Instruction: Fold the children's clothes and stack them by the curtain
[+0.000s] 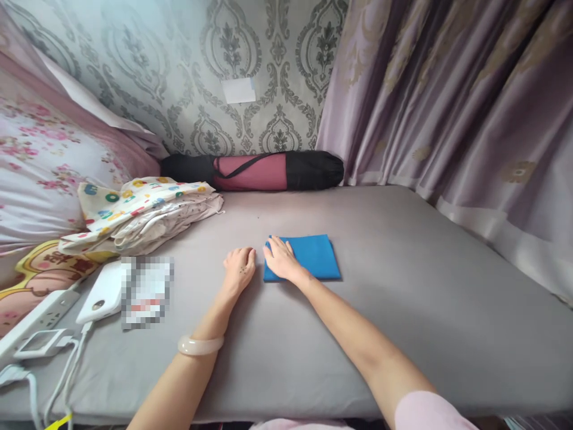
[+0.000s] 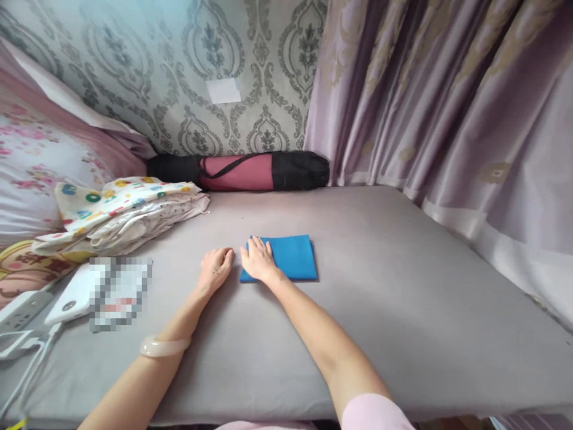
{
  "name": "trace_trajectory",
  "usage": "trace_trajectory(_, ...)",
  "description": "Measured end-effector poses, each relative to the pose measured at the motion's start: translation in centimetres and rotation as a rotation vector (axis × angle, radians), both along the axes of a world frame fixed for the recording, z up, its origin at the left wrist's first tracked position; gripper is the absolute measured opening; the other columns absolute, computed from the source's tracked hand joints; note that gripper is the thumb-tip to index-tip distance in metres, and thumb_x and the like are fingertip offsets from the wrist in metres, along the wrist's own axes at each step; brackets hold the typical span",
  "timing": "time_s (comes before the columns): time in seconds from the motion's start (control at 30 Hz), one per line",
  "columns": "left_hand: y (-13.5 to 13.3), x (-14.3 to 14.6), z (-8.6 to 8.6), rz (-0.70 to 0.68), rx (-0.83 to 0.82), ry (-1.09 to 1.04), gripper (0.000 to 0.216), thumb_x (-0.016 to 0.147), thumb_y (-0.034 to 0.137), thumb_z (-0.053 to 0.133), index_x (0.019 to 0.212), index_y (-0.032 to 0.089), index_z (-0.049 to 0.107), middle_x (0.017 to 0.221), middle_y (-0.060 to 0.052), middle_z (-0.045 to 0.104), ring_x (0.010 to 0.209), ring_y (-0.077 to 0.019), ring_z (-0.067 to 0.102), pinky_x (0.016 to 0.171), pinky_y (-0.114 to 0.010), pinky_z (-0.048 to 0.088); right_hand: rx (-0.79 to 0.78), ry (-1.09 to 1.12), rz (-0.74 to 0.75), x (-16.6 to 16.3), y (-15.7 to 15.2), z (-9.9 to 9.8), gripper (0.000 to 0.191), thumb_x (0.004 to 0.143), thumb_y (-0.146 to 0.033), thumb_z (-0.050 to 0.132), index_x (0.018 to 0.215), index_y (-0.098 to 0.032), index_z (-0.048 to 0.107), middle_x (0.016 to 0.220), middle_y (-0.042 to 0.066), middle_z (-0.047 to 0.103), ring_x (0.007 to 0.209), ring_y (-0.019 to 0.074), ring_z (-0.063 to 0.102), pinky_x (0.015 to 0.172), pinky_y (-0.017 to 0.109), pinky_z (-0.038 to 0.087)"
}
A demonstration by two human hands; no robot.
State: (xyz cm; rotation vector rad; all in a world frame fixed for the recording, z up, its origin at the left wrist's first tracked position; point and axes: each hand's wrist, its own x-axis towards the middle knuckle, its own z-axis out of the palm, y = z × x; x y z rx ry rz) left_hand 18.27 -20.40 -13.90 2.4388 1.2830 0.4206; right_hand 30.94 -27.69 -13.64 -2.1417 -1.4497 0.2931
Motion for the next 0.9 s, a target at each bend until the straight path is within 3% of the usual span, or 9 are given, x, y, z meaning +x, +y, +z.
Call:
trace_trajectory(0.1,0.0,0.7,0.5,0.015,-0.029,0.082,0.038,0.093,0.04,0.039,0.108,0.022,0.069,0.112,-0.013,0.065,0.109,-0.031,0.054,0.091,-0.044,0.041,0.05,0.065,-0.107,3.7,-2.1,1.5,0.043,0.098,-0.029,0.035,0.133,-0.012,0.055,0.131,0.011,0.062,0.123,0.0168,0.055,0.103,0.024,0.037)
trace_trajectory(0.23,0.3,2.4,1.2,-0.009,-0.1,0.138,0.036,0.09,0.043,0.045,0.104,0.022,0.07,0.109,-0.012,0.069,0.109,-0.0319,0.056,0.088,-0.04,0.042,-0.054,-0.052,-0.472,9.8,-6.5,3.0,0.035,0.096,-0.027,0.036,0.111,-0.02,0.067,0.109,0.011,0.071,0.104,0.0221,0.065,0.087,0.028,0.045)
trace_trajectory(0.3,0.5,3.5,1.6,-0.008,-0.165,0.129,0.035,0.088,0.044,0.047,0.1,0.022,0.071,0.108,-0.011,0.071,0.109,-0.032,0.058,0.086,-0.037,0.041,-0.157,-0.083,-0.563,12.3,-8.2,3.1,0.033,0.095,-0.032,0.04,0.101,-0.019,0.07,0.103,0.013,0.072,0.098,0.0236,0.067,0.08,0.028,0.045)
trace_trajectory(0.43,0.9,5.6,2.1,0.059,-0.302,0.028,0.026,0.08,0.041,0.058,0.084,0.018,0.07,0.091,-0.011,0.073,0.098,-0.0296,0.064,0.075,-0.031,0.042,-0.3,-0.019,-0.512,14.8,-9.5,2.3,0.033,0.09,-0.043,0.05,0.082,-0.018,0.071,0.086,0.013,0.072,0.084,0.0235,0.067,0.065,0.027,0.042)
trace_trajectory(0.6,1.2,6.7,1.6,0.078,-0.374,-0.073,0.015,0.072,0.031,0.065,0.066,0.018,0.062,0.058,-0.002,0.06,0.074,-0.0222,0.063,0.06,-0.025,0.039,-0.197,0.145,-0.43,15.1,-9.4,1.3,0.025,0.079,-0.04,0.062,0.064,-0.02,0.066,0.056,0.002,0.061,0.062,0.0168,0.06,0.053,0.024,0.036)
trace_trajectory(0.9,1.5,6.7,0.9,0.091,-0.535,-0.324,0.022,0.065,0.025,0.072,0.068,0.018,0.05,0.051,0.006,0.049,0.051,-0.0107,0.051,0.048,-0.02,0.035,-0.033,0.497,-0.454,14.8,-9.4,1.7,0.013,0.063,-0.02,0.069,0.065,-0.019,0.057,0.047,-0.007,0.052,0.047,0.0085,0.049,0.045,0.018,0.033)
